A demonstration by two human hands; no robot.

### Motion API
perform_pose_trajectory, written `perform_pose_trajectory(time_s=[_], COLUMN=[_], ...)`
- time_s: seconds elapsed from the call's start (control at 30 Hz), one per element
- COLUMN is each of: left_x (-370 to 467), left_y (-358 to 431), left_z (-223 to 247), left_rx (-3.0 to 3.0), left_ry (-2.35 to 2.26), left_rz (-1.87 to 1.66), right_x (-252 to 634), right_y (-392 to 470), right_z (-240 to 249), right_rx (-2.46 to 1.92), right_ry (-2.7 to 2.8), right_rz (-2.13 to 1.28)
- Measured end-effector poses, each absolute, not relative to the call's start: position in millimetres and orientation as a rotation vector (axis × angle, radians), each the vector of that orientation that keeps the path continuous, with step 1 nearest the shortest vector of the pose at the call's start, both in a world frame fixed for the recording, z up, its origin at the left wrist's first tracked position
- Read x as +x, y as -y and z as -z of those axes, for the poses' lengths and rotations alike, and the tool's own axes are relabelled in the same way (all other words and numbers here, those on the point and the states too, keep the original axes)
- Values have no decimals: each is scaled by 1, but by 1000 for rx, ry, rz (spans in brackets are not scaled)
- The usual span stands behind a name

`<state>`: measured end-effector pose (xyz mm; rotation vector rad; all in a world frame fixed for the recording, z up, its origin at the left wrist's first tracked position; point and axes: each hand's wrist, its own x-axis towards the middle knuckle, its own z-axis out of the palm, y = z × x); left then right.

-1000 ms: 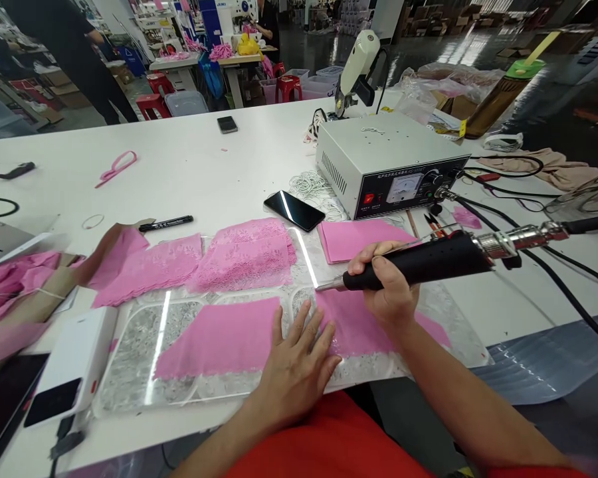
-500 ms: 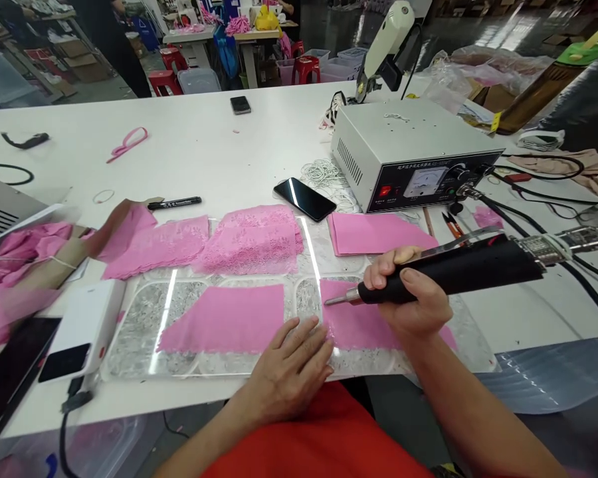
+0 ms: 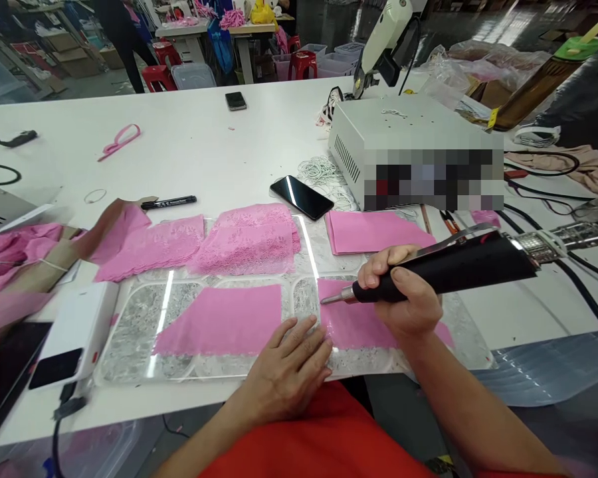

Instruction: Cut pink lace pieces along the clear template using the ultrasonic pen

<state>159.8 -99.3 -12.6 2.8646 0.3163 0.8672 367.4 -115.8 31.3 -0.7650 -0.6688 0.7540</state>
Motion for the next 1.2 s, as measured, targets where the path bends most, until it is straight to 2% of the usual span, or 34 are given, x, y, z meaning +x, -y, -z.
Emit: perform_pose_trajectory(time_s=[0.33, 0.73, 0.9, 1.07, 1.2], left_x=[160, 161, 161, 169, 180], left_y=[99, 98, 98, 94, 91], left_z=[9, 9, 8, 9, 15], left_rx=[2851, 2854, 2874, 2904, 2895], left_ry=[-258, -260, -258, -514, -573], left_rz=[-926, -920, -947, -898, -831], right_x=[367, 365, 380, 401, 397], right_y=[126, 126, 128, 132, 128], right_z=[-34, -30, -41, -51, -44], right_rx=[-659, -667, -748, -849, -882], right_ry=[689, 690, 618, 498, 495], right_rz=[-932, -963, -761, -394, -367])
